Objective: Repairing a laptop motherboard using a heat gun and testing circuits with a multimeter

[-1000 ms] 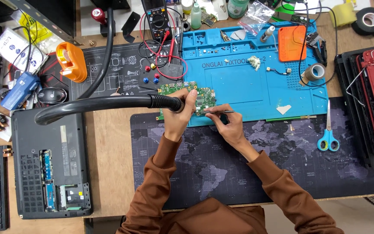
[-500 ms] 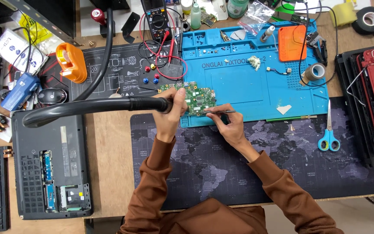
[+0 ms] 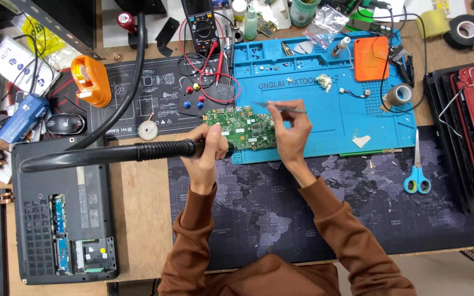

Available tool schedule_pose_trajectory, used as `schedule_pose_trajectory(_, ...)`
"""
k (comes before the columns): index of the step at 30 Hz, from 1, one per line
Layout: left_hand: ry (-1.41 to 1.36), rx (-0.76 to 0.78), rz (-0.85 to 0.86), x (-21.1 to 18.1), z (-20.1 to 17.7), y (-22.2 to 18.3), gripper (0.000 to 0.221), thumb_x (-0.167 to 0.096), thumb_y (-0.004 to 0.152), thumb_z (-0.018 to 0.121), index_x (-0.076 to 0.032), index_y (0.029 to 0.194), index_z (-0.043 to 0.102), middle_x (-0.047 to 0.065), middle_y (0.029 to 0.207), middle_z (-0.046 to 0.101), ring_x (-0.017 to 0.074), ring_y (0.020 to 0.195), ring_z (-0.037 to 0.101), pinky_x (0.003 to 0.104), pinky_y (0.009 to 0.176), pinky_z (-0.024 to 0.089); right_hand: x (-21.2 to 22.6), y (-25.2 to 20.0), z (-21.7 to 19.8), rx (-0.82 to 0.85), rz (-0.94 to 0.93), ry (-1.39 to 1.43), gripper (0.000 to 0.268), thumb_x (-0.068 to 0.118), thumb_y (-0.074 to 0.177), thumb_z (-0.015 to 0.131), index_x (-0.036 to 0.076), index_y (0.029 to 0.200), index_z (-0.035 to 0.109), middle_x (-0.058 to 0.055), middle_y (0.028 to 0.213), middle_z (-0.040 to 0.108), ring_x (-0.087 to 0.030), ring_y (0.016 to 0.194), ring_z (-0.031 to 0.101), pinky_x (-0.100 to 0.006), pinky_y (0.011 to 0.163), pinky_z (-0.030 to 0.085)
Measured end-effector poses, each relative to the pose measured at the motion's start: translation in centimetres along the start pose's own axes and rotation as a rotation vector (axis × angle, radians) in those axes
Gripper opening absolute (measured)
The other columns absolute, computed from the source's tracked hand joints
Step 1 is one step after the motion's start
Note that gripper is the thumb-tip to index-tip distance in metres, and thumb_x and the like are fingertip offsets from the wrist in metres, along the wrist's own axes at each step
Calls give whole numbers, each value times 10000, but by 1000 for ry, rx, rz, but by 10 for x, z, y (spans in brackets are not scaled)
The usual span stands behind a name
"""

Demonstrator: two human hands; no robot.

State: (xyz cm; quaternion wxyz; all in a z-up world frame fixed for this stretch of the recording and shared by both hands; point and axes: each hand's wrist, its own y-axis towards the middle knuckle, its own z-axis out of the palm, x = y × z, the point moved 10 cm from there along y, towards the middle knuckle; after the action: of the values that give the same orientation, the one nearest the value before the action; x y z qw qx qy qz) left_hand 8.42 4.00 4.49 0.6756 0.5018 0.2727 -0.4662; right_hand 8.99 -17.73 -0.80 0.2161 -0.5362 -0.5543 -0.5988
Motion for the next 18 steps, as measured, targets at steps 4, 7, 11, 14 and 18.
schedule_pose_trajectory(4, -13, 0, 12, -6, -5, -3, 490, 28, 1019, 531, -97, 559, 419, 47, 382, 356, 141, 324, 346, 236, 398, 374, -6, 27, 17, -19, -41, -83, 83, 95, 1055, 708, 48, 1059, 640, -75, 823, 679, -155, 614, 581, -257, 580, 516)
schedule_pose_trajectory(7, -33, -39, 4, -11, -13, -10, 461, 11, 1028, 510, -103, 586, 439, 45, 387, 372, 147, 330, 363, 261, 413, 379, -1, 47, 29, -18, -50, -165, 112, 144, 1026, 739, 72, 1016, 653, -88, 806, 707, -163, 589, 607, -277, 599, 525)
schedule_pose_trajectory(11, -122, -70, -23, -24, -20, -17, 453, 12, 1009, 497, -103, 577, 431, 51, 372, 347, 166, 315, 355, 266, 397, 363, -9, 63, 45, 20, -83, -219, 125, 133, 1006, 753, 80, 990, 642, -130, 828, 764, -169, 596, 631, -299, 600, 518)
schedule_pose_trajectory(14, -188, -109, -56, -26, -31, -26, 438, -4, 1007, 486, -109, 589, 412, 53, 384, 322, 165, 325, 329, 276, 397, 345, -16, 68, 53, 70, -92, -244, 141, 137, 1012, 751, 70, 989, 629, -166, 863, 776, -179, 605, 636, -302, 604, 523)
schedule_pose_trajectory(18, -212, -123, -69, -30, -39, -34, 428, -23, 1001, 476, -120, 599, 366, 51, 384, 297, 183, 336, 343, 289, 422, 359, -16, 69, 60, 87, -102, -256, 138, 122, 1013, 747, 81, 985, 618, -165, 888, 779, -202, 610, 646, -321, 614, 527)
